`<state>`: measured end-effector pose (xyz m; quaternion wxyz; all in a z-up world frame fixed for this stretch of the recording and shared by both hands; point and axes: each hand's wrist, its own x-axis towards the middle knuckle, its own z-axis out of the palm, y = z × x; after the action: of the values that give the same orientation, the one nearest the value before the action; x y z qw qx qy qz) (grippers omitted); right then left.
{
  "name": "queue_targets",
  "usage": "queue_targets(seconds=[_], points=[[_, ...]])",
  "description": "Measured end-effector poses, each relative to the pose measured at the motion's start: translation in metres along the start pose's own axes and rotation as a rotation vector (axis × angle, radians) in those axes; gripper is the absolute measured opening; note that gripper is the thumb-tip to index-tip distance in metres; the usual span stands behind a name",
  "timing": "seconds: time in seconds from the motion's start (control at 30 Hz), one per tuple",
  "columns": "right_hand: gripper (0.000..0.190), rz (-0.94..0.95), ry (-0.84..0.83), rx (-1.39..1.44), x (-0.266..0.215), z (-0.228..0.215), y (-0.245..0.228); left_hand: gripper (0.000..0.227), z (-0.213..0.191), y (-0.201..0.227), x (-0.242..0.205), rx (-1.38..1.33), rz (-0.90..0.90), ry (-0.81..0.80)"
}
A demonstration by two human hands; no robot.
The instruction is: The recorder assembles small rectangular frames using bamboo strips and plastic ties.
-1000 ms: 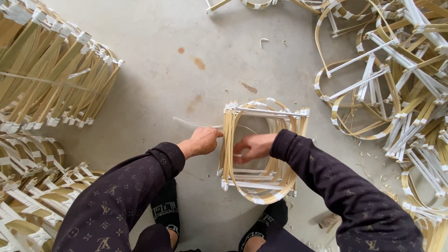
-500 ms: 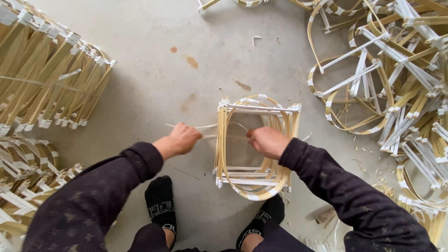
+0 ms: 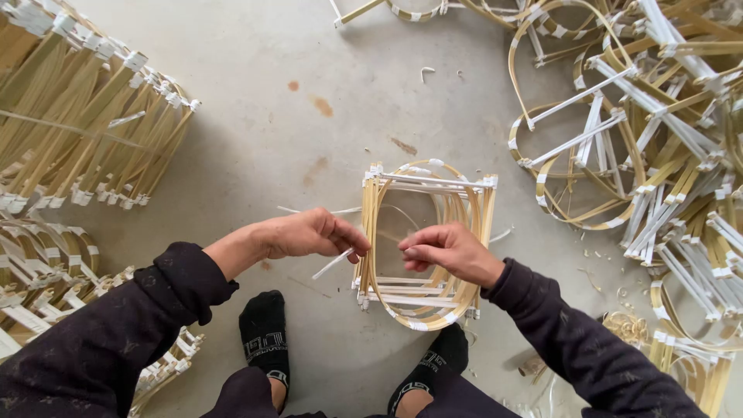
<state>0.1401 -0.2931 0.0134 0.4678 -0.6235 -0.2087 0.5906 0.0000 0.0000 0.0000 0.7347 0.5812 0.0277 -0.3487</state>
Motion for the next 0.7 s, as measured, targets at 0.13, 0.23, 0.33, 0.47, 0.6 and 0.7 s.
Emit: queue_targets(seconds=[0.13, 0.23, 0.33, 0.47, 0.6, 0.7], points=[[0.024, -0.017, 0.268, -0.183, -0.022, -0.005, -0.001, 0.027, 0.002, -0.013, -0.002, -0.003, -0.127, 0.174], [0.021, -0.219, 0.391, -0.387, -0.034, 0.004, -0.006, 0.020, 0.007, -0.010, -0.005, 0.034, -0.202, 0.298], [0.020, -0.446, 0.395, -0.584, -0.035, 0.028, -0.015, 0.020, 0.013, 0.006, -0.005, 0.116, -0.073, 0.273], [0.019, -0.682, 0.307, -0.897, -0.023, 0.054, -0.033, 0.021, 0.026, 0.028, 0.003, 0.462, 0.252, 0.246], [0.023, -0.795, 0.240, -1.006, -0.013, 0.061, -0.041, 0.014, 0.037, 0.026, 0.009, 0.506, 0.321, 0.260], [0.021, -0.878, 0.289, -0.999, -0.015, 0.065, -0.058, 0.018, 0.045, 0.022, 0.012, 0.254, 0.202, 0.278]])
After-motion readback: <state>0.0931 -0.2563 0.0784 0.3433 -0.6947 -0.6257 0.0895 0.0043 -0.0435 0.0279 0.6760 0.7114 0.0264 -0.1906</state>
